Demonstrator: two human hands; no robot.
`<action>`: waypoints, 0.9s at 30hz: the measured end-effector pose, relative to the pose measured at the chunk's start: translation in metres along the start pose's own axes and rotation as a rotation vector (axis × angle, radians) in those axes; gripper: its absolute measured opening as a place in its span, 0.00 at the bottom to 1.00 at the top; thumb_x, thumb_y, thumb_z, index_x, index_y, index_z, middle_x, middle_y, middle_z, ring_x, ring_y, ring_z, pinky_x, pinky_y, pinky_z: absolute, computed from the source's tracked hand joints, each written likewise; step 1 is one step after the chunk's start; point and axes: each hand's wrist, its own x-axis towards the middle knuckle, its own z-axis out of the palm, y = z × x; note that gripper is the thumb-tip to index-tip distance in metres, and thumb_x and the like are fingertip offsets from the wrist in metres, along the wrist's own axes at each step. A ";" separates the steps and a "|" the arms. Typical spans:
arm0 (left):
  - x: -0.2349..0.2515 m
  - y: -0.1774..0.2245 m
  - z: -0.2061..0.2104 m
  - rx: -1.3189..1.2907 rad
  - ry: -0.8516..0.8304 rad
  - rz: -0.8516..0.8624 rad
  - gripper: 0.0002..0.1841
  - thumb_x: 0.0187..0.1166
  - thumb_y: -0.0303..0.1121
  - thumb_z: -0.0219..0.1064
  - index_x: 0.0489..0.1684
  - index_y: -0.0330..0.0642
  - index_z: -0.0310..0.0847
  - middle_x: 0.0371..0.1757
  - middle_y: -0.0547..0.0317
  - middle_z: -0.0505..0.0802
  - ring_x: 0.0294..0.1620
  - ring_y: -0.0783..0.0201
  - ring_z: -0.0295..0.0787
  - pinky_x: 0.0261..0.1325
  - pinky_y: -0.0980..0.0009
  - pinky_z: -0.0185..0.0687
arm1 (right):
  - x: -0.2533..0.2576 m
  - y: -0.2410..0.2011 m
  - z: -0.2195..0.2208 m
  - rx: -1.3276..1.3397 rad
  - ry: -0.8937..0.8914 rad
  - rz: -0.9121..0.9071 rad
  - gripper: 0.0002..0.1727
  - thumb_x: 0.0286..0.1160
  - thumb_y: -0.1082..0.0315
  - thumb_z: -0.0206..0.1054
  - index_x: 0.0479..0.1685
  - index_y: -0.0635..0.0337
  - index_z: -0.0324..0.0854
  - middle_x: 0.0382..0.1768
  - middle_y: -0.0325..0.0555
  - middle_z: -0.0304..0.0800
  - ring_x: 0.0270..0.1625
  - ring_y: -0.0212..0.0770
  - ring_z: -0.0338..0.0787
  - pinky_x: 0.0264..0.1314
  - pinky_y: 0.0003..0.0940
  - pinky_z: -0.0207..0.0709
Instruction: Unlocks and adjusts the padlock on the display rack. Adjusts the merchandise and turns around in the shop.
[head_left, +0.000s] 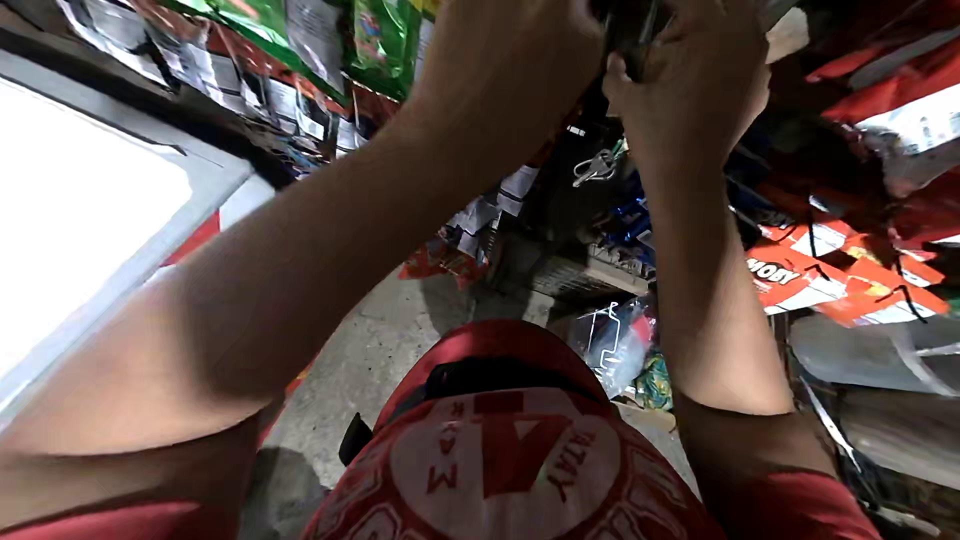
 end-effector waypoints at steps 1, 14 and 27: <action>-0.009 0.002 -0.003 -0.029 -0.040 -0.058 0.15 0.89 0.34 0.58 0.56 0.31 0.85 0.55 0.32 0.88 0.54 0.31 0.87 0.51 0.36 0.77 | -0.002 -0.002 0.002 0.019 0.010 0.025 0.32 0.71 0.50 0.71 0.79 0.44 0.79 0.68 0.51 0.83 0.60 0.50 0.88 0.53 0.51 0.79; -0.040 -0.022 0.054 -0.274 0.094 -0.137 0.16 0.85 0.40 0.62 0.52 0.37 0.90 0.52 0.40 0.90 0.42 0.40 0.91 0.38 0.44 0.83 | -0.007 0.005 0.043 0.183 0.207 0.126 0.39 0.62 0.53 0.78 0.79 0.50 0.75 0.50 0.46 0.92 0.45 0.48 0.91 0.41 0.54 0.78; -0.009 -0.010 0.090 -0.723 0.263 -0.105 0.11 0.82 0.31 0.63 0.44 0.34 0.90 0.40 0.45 0.91 0.42 0.51 0.91 0.49 0.56 0.87 | -0.006 -0.007 0.042 0.036 0.228 0.089 0.39 0.66 0.54 0.76 0.82 0.51 0.73 0.47 0.52 0.93 0.42 0.55 0.92 0.37 0.59 0.80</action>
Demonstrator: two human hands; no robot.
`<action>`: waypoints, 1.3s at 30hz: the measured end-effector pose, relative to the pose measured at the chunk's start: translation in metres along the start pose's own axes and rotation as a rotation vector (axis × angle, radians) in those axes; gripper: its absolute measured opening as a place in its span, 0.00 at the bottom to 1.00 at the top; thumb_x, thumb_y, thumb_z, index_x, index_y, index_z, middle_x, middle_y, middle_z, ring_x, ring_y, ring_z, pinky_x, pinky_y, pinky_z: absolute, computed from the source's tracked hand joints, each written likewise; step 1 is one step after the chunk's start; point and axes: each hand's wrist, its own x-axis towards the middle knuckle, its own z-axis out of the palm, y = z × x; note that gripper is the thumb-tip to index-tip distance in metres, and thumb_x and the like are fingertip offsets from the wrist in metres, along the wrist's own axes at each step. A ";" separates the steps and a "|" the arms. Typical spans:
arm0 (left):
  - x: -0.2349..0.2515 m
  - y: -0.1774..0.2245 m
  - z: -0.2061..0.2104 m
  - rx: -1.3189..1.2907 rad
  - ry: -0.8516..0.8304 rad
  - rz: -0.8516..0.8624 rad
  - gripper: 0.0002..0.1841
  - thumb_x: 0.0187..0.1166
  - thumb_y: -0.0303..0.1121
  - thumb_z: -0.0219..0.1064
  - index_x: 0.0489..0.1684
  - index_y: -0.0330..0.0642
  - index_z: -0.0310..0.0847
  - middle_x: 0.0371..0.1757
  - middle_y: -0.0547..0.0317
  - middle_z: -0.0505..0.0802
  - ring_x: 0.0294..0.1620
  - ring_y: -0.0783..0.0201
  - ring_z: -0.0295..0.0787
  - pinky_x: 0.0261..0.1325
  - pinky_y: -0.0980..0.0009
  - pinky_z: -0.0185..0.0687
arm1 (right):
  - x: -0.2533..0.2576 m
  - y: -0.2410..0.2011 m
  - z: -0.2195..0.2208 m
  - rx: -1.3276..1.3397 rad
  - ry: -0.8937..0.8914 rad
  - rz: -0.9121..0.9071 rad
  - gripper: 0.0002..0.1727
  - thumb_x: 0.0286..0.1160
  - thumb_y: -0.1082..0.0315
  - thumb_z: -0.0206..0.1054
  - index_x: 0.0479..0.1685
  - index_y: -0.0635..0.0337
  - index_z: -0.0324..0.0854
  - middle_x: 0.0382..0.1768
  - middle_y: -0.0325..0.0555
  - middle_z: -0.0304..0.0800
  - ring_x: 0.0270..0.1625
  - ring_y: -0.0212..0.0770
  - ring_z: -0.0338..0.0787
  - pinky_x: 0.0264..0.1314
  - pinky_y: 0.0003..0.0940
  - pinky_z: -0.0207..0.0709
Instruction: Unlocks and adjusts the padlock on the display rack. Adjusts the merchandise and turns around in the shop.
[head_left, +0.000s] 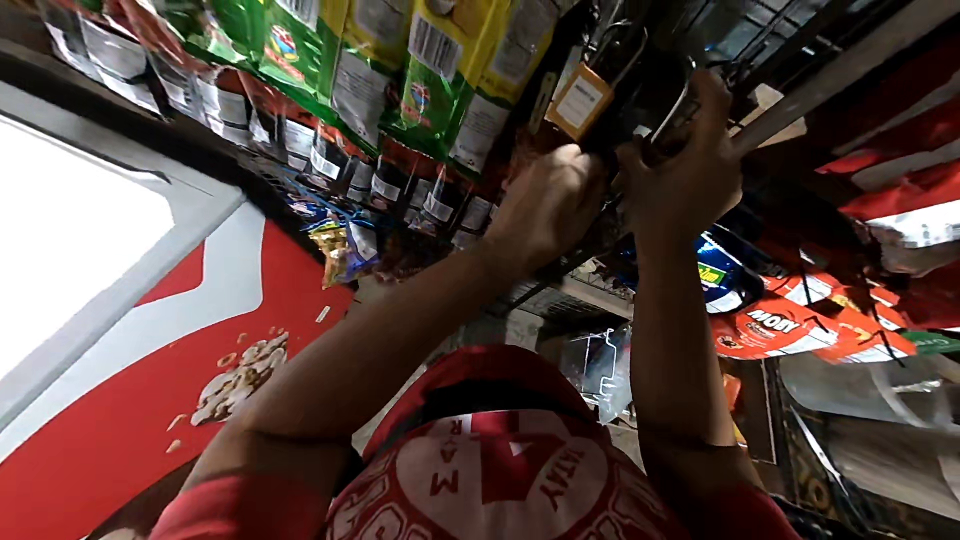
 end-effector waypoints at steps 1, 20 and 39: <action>0.000 -0.002 0.004 -0.017 -0.014 -0.014 0.11 0.83 0.31 0.62 0.46 0.34 0.89 0.41 0.44 0.91 0.43 0.50 0.92 0.50 0.55 0.87 | 0.000 0.000 0.003 0.032 0.018 -0.020 0.39 0.67 0.56 0.76 0.82 0.54 0.73 0.45 0.51 0.93 0.40 0.53 0.91 0.37 0.56 0.80; -0.018 -0.016 0.008 0.001 -0.050 -0.064 0.12 0.81 0.32 0.63 0.52 0.33 0.86 0.43 0.41 0.88 0.41 0.45 0.91 0.42 0.51 0.87 | -0.003 -0.016 0.032 0.161 0.247 0.085 0.25 0.79 0.60 0.67 0.74 0.58 0.75 0.33 0.42 0.91 0.27 0.41 0.88 0.28 0.43 0.79; 0.005 -0.002 0.007 -0.855 -0.308 -0.640 0.16 0.89 0.34 0.61 0.68 0.35 0.76 0.26 0.49 0.88 0.10 0.63 0.81 0.17 0.67 0.84 | 0.007 -0.017 0.034 0.189 0.219 0.076 0.22 0.88 0.61 0.57 0.72 0.68 0.69 0.34 0.46 0.89 0.33 0.38 0.90 0.40 0.38 0.84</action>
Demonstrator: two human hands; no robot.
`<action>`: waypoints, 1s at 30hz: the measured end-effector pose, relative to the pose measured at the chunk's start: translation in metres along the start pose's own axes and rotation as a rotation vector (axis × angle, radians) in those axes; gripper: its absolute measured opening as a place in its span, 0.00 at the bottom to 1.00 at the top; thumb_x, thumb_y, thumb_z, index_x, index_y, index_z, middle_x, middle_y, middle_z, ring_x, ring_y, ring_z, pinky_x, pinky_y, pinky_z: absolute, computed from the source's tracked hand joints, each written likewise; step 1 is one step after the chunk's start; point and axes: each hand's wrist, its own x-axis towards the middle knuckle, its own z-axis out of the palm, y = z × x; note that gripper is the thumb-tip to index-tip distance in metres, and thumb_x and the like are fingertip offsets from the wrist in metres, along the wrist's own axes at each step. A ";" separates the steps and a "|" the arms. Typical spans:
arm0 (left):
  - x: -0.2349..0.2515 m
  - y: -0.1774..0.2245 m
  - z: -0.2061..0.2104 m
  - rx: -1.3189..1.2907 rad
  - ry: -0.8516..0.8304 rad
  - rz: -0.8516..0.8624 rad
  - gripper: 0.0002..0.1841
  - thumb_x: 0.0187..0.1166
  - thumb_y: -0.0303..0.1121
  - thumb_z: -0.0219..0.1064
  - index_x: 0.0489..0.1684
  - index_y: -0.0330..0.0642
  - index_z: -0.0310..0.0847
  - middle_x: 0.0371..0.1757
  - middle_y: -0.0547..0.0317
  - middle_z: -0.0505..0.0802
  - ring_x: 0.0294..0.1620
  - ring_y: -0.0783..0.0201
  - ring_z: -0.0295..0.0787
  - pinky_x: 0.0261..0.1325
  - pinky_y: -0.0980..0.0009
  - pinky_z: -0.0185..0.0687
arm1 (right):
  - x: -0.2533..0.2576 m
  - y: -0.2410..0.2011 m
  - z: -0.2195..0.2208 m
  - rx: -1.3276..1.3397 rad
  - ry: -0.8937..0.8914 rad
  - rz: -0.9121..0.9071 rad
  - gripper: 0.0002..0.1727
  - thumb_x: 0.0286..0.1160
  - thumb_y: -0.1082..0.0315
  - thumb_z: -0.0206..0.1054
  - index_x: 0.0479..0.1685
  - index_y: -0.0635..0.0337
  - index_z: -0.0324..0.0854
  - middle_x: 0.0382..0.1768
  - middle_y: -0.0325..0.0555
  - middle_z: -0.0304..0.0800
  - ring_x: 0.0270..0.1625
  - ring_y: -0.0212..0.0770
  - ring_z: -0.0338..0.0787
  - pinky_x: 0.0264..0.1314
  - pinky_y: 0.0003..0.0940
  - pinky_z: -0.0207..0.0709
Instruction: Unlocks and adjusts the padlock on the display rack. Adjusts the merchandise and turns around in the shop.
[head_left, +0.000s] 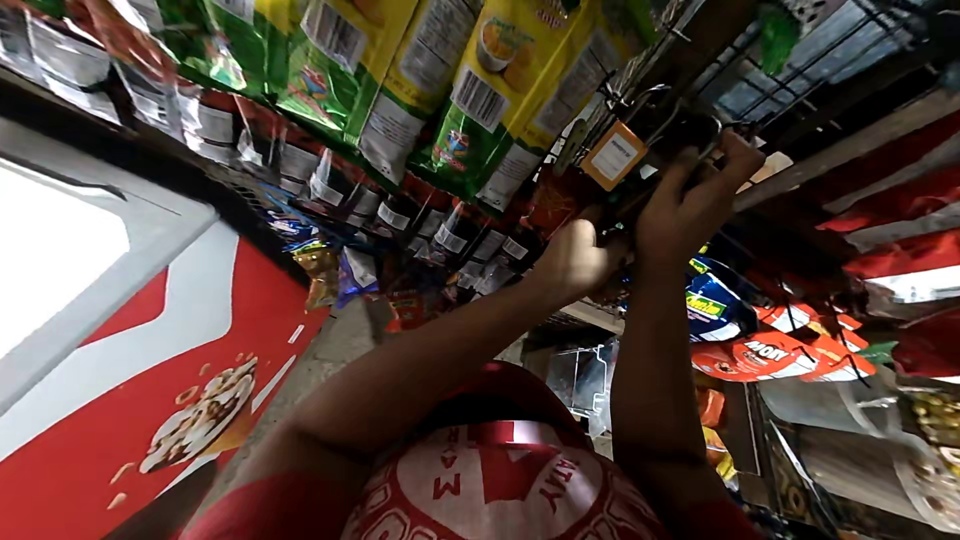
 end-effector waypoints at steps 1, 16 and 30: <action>0.001 -0.002 -0.001 0.026 0.010 0.029 0.13 0.89 0.34 0.61 0.61 0.34 0.79 0.24 0.50 0.88 0.10 0.63 0.81 0.17 0.67 0.83 | 0.001 0.000 0.000 0.021 -0.002 0.002 0.22 0.89 0.62 0.57 0.72 0.68 0.68 0.34 0.45 0.89 0.33 0.36 0.89 0.42 0.35 0.84; -0.001 -0.019 0.005 0.314 0.437 0.586 0.06 0.79 0.32 0.68 0.39 0.38 0.88 0.18 0.61 0.83 0.16 0.68 0.75 0.21 0.68 0.73 | 0.000 -0.009 -0.025 0.246 -0.264 0.062 0.35 0.89 0.48 0.56 0.85 0.63 0.56 0.58 0.45 0.86 0.54 0.29 0.89 0.60 0.32 0.84; -0.006 -0.024 0.007 0.086 0.242 0.541 0.05 0.79 0.27 0.62 0.37 0.37 0.84 0.20 0.66 0.82 0.19 0.79 0.75 0.24 0.81 0.71 | 0.000 0.010 -0.055 0.073 -0.564 -0.069 0.70 0.58 0.39 0.77 0.97 0.58 0.30 0.81 0.64 0.69 0.76 0.49 0.79 0.75 0.48 0.75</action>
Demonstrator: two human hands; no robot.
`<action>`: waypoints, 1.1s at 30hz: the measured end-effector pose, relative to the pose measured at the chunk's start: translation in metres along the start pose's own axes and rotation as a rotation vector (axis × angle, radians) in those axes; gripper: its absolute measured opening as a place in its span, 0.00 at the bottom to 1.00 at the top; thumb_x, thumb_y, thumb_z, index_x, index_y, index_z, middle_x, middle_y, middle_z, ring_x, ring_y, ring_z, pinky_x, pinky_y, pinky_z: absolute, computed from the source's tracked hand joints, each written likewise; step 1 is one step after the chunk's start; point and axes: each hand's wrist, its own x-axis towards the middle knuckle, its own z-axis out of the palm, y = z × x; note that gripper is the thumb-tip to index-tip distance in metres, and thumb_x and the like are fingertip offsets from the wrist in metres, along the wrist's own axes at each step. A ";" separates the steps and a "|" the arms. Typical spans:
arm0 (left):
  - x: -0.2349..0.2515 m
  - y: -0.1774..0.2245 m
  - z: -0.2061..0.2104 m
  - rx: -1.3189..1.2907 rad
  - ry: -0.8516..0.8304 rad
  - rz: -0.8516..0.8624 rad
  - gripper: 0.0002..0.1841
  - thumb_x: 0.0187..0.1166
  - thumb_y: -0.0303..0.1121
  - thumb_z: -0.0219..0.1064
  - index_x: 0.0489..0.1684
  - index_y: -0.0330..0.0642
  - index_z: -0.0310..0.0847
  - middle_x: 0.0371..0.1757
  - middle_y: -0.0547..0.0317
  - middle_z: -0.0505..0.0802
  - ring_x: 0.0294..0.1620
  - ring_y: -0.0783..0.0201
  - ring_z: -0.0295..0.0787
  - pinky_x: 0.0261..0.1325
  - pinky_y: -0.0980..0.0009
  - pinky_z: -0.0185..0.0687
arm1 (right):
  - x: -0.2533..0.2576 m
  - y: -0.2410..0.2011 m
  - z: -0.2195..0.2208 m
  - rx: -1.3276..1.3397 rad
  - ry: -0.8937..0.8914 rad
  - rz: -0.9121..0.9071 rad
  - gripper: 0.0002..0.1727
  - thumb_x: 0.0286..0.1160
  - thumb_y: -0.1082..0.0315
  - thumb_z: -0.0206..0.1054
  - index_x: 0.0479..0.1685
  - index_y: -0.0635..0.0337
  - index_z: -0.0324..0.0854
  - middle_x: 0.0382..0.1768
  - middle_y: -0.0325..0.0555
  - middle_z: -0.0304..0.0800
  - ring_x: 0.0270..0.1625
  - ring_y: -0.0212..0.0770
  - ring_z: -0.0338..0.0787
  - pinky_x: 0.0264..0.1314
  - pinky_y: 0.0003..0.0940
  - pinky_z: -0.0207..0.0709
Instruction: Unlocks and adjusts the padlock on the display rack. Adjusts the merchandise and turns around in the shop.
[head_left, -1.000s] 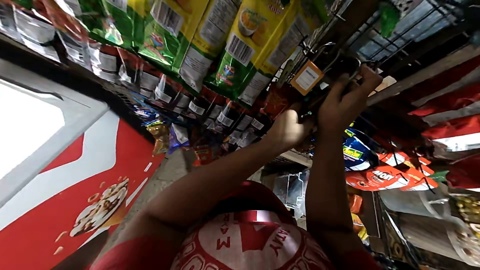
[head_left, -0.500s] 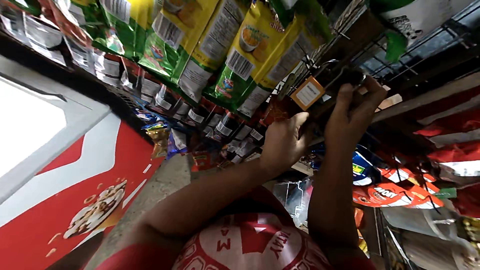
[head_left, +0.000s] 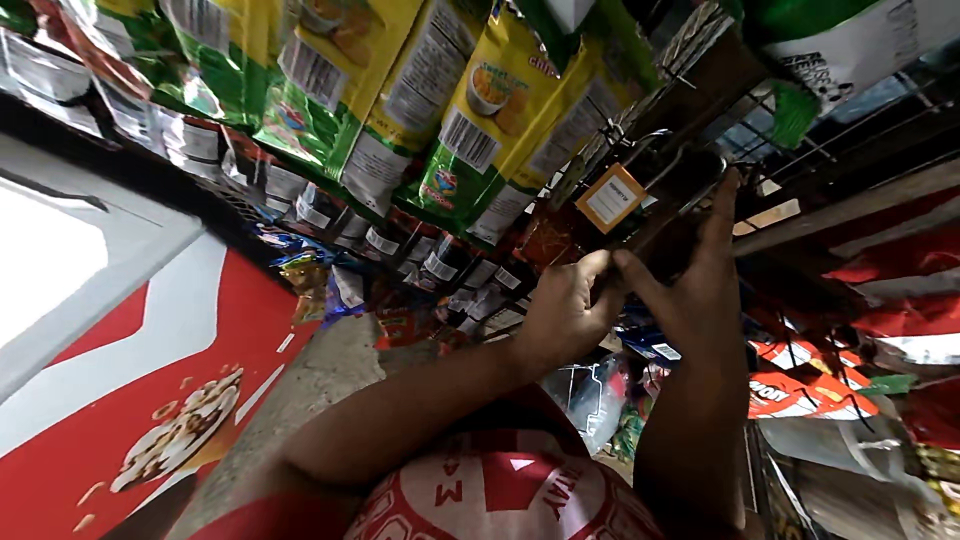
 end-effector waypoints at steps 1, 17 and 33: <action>0.000 0.000 -0.001 -0.003 -0.008 -0.003 0.05 0.78 0.26 0.63 0.37 0.37 0.84 0.19 0.66 0.82 0.19 0.80 0.74 0.24 0.81 0.70 | 0.001 0.000 0.000 -0.015 0.008 0.006 0.70 0.57 0.39 0.77 0.97 0.58 0.31 0.81 0.63 0.70 0.75 0.49 0.80 0.75 0.47 0.76; 0.006 0.000 -0.036 0.530 0.234 0.470 0.11 0.71 0.26 0.69 0.48 0.34 0.90 0.37 0.50 0.91 0.34 0.59 0.88 0.33 0.67 0.83 | 0.000 -0.016 0.020 -0.096 0.194 0.023 0.68 0.52 0.45 0.82 0.94 0.64 0.42 0.71 0.65 0.78 0.66 0.58 0.84 0.67 0.55 0.78; 0.049 0.018 -0.036 0.619 0.066 0.413 0.19 0.80 0.32 0.70 0.67 0.33 0.85 0.68 0.38 0.87 0.69 0.43 0.83 0.73 0.59 0.77 | 0.004 -0.006 0.016 -0.211 0.185 0.053 0.76 0.44 0.43 0.88 0.95 0.63 0.39 0.74 0.73 0.75 0.68 0.67 0.83 0.67 0.63 0.77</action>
